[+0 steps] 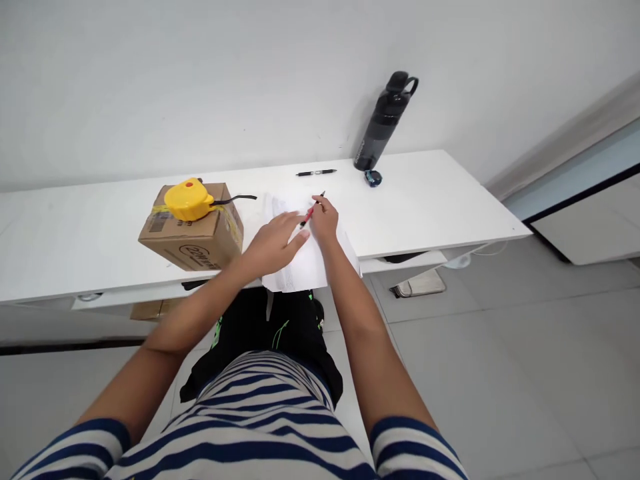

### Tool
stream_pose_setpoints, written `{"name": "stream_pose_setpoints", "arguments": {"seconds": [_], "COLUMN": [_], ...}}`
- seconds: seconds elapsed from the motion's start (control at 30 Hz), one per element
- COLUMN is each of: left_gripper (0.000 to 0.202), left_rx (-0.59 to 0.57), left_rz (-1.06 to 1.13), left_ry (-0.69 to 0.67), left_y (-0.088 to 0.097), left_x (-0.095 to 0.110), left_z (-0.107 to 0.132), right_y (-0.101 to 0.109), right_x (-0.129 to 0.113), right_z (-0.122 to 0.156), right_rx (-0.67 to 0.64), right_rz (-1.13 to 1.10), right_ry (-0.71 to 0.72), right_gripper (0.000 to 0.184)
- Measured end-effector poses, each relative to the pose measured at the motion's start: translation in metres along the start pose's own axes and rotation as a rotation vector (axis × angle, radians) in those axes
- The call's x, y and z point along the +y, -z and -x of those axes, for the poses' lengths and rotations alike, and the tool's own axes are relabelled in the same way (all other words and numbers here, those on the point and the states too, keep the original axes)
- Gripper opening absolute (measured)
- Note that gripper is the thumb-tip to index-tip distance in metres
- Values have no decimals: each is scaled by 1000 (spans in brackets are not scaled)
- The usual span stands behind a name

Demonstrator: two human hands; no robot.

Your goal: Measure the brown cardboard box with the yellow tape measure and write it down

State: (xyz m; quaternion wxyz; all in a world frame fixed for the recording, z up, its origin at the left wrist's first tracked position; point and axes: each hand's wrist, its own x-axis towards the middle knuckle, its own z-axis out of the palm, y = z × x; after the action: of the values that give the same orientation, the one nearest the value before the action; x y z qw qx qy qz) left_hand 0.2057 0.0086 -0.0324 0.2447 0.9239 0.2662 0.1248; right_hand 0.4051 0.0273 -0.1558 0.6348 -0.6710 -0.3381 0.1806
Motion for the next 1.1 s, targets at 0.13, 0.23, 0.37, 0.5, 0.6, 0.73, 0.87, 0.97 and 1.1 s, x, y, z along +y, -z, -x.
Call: {"name": "stream_pose_setpoints", "arguments": {"seconds": [0.13,0.23,0.37,0.5,0.6,0.73,0.87,0.97,1.1], "left_gripper": [66,72,73,72,72,74,74,73,73], "left_rx": [-11,-31,-11,7,31,35,41,30,36], "left_rz": [-253,-300,-348,-377,-381,-368,-359,-337,-316], "left_ry": [379,379,350,333,304,273,288,311,314], "left_y": [-46,-58,-57,-59,-62,-64,-64,-63,-61], "left_x": [-45,-72,-78,-78,-82,-85,-82,-80,-78], "left_z": [-14,-16,-9,-6,-4,-1,-1,-3,-3], "right_y": [-2,-2,-2,-12,-24,-33,-32,-34,-37], "right_x": [0,-3,-14,-27,-31,-27,-23,-22,-23], "right_z": [0,9,21,7,-11,-16,-11,-10,-8], "right_rx": [84,69,-34,-186,-262,-343,-410,-381,-341], "right_rz": [58,80,80,76,44,27,58,73,89], "right_ry": [-37,-28,34,91,59,22,-7,-20,2], "right_gripper": [34,25,25,41,46,51,50,50,42]}}
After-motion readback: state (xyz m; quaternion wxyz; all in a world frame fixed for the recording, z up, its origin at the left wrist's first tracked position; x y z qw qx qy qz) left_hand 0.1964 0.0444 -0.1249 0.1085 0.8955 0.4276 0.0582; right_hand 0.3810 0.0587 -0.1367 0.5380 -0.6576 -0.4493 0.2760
